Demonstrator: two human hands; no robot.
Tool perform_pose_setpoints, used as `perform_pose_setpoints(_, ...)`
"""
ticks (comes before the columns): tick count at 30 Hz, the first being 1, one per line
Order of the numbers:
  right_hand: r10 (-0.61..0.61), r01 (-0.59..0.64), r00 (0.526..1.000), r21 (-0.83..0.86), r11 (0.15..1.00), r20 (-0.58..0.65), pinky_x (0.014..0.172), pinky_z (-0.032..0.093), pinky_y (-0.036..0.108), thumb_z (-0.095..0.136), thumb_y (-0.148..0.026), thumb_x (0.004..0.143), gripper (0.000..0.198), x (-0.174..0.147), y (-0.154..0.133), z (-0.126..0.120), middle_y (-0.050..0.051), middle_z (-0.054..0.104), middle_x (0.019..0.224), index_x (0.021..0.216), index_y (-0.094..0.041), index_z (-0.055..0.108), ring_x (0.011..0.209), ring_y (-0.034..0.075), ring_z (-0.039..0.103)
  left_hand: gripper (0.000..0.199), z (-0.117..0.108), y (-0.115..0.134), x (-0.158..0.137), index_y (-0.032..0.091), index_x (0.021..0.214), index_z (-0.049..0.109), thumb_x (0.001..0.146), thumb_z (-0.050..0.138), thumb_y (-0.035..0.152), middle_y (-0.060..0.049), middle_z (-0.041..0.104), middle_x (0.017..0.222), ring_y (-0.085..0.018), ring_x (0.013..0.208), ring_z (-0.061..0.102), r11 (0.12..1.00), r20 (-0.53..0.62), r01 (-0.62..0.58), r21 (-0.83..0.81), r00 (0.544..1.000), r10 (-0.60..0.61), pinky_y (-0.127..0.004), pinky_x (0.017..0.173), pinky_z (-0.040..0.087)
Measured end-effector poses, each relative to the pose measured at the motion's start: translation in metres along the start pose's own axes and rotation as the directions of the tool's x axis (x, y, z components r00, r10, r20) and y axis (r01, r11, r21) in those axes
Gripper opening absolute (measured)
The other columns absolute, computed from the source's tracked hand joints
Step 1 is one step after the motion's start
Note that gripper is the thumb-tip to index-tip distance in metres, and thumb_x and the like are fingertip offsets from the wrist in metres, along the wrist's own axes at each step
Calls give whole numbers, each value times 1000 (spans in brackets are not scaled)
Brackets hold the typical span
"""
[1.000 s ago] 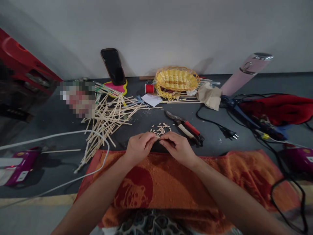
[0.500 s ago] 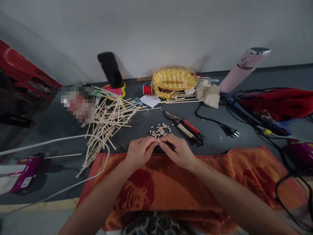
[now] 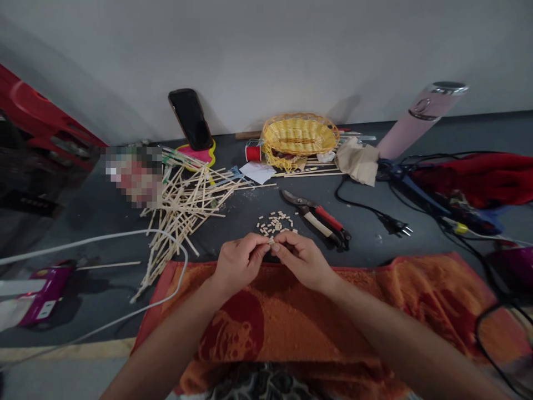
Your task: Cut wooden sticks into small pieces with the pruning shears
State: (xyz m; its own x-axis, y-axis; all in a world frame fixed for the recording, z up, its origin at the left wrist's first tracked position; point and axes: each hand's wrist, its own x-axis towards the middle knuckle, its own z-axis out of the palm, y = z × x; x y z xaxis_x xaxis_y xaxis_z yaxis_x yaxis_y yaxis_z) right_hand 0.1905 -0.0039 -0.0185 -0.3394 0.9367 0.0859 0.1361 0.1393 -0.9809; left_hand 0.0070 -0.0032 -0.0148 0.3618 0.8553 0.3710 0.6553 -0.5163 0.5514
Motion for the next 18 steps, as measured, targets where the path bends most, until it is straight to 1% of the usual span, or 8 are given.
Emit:
perform_pose_setpoints(4, 13, -13, 1000, -12, 1000, -3, 66, 39, 23, 50, -33, 93, 18, 1, 1, 0, -2, 55, 75, 86, -19, 60, 70, 11, 49, 12, 1, -1, 0, 20, 96, 63, 90, 54, 24, -1, 73, 79, -12, 66, 67, 1000, -5, 9, -10, 1000, -9, -21, 62, 48)
perform_pose_setpoints(10, 2, -2, 1000, -27, 1000, 8, 67, 41, 24, 49, -35, 93, 20, 1, 5, 0, -1, 55, 76, 86, -20, 59, 71, 12, 49, 14, 2, -6, 0, 19, 98, 64, 91, 52, 22, -2, 74, 82, -13, 68, 68, 1000, 10, -18, -23, 1000, 19, -23, 63, 49)
perform_pose_setpoints(18, -25, 23, 999, -88, 996, -23, 68, 42, 24, 49, -33, 93, 17, 1, 3, 1, 0, 56, 77, 87, -20, 59, 72, 12, 51, 14, -2, -1, 3, 18, 97, 65, 88, 56, 24, -2, 74, 81, -12, 68, 68, 998, 5, -17, -52, 1000, 17, -21, 63, 50)
